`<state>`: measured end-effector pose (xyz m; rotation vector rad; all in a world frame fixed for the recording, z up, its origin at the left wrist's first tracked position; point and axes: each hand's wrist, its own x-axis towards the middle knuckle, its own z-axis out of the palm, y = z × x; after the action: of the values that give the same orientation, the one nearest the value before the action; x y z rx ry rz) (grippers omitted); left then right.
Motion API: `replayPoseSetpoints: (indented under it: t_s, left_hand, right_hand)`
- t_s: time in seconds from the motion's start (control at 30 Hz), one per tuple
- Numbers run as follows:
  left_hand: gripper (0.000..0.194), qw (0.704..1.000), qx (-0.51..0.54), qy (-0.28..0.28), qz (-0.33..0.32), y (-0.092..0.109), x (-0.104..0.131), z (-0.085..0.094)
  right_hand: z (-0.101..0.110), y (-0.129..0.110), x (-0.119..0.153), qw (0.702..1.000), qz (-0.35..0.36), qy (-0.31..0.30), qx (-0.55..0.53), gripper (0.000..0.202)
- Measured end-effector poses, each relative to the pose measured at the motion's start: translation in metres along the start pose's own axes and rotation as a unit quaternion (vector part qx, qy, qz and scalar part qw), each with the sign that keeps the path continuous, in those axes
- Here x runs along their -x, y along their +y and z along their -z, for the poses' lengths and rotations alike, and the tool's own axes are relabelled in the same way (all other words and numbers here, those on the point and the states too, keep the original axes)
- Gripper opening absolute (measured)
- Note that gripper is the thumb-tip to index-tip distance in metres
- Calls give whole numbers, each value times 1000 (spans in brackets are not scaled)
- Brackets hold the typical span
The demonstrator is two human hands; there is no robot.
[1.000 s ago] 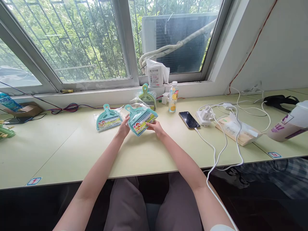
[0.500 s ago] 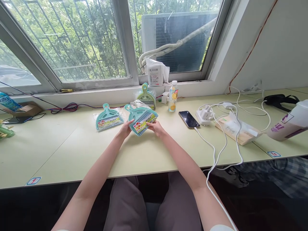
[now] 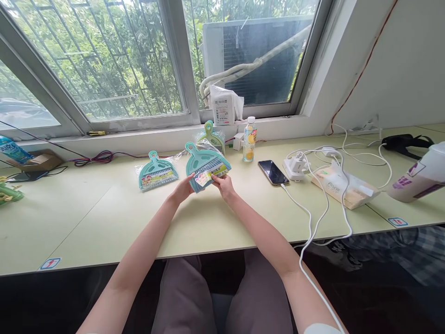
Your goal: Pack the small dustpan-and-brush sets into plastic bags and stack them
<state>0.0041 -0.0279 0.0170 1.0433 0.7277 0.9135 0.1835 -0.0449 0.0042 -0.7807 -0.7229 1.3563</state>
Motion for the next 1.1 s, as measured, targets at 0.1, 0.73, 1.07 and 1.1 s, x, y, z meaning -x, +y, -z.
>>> replayPoseSetpoints:
  t_s: [0.1,0.73,1.07,1.1]
  left_hand:
    - [53,999,29,-35,-26,0,-2,2]
    - [63,975,76,109,-178,17,-6,33]
    - [136,904,-257,241,-244,-19,-12,-13]
    - [137,871,-317,257,-275,-19,-11,-14]
  right_hand:
    - [2,0,-2,1000,-2,8,-12,21]
    - [6,5,-6,998,-47,-29,34,19]
    - [9,4,-7,1000,-2,13,9,19]
    - [10,4,-7,1000,-1,15,7,19]
